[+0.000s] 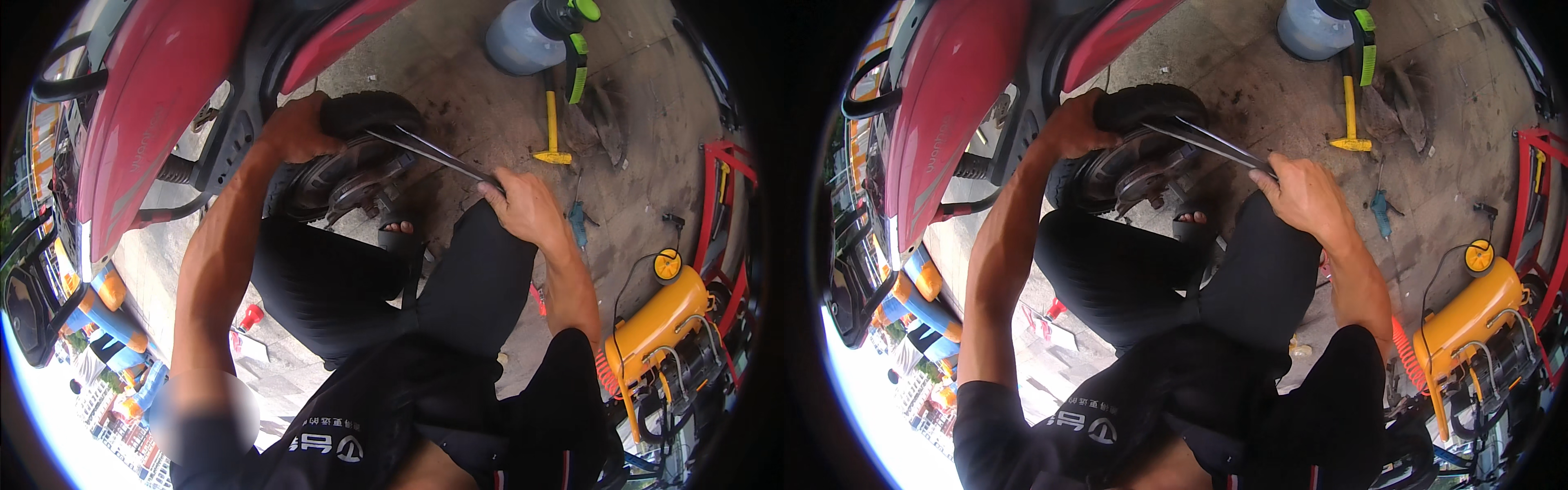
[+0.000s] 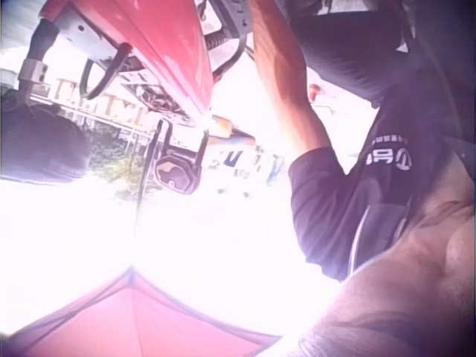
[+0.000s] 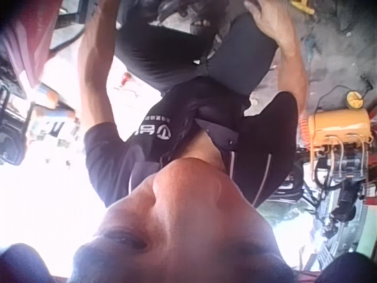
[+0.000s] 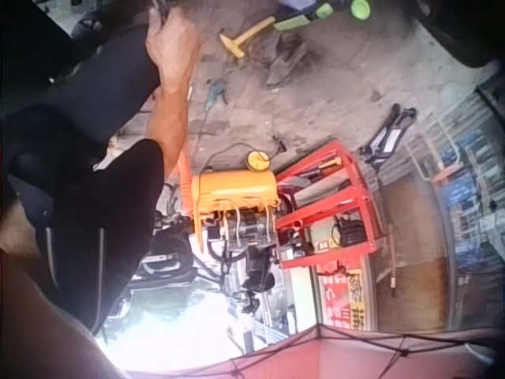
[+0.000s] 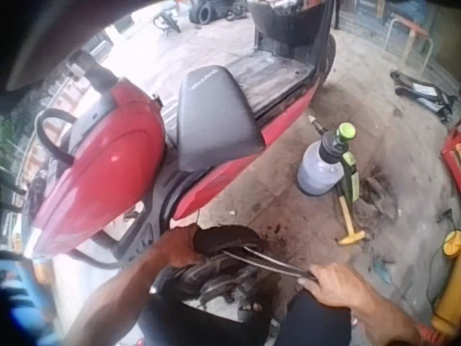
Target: The person uses a metal tire lever to pry the tire bead off the rim of a red motorcycle's rear wheel. They repeatedly insert the lever, rotate the wheel, and reposition the tool to loosen the tire around the rim.
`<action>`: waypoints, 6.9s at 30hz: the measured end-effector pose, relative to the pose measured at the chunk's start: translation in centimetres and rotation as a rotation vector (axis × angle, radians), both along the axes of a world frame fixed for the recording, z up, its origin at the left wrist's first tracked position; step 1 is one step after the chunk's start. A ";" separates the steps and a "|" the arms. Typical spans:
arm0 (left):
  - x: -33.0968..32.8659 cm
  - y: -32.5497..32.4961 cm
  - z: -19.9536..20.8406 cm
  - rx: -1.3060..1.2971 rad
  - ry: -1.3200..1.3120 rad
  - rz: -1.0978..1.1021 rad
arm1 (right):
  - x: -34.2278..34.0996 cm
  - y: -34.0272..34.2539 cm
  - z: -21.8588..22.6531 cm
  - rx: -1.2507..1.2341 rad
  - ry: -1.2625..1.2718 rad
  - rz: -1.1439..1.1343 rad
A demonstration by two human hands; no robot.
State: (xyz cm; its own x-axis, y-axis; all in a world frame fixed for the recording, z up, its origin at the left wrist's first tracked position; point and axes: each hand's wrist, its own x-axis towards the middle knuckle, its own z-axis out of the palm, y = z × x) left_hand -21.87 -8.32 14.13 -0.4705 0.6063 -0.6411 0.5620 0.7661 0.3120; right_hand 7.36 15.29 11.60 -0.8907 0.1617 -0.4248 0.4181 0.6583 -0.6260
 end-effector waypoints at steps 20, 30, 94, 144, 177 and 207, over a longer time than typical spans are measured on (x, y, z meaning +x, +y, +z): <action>0.6 0.1 -0.3 -0.026 0.144 -0.050 | 11.2 6.7 -20.1 0.348 -0.161 -0.370; 0.9 -0.2 -0.8 -0.024 0.188 -0.052 | -14.9 -3.4 -5.7 -0.054 0.721 0.249; 6.9 -18.2 -5.0 0.459 0.121 0.657 | -6.7 1.8 -11.9 -0.374 -0.305 0.210; 9.4 -22.7 -8.0 0.579 -0.122 0.731 | -21.0 -11.6 -2.4 0.037 0.711 0.599; 13.1 -24.6 -17.0 0.861 -0.125 0.795 | -21.4 -10.5 -1.4 0.020 0.603 0.650; 10.2 -17.5 -4.9 0.630 0.227 0.702 | -22.1 -12.9 -0.6 0.112 0.473 0.713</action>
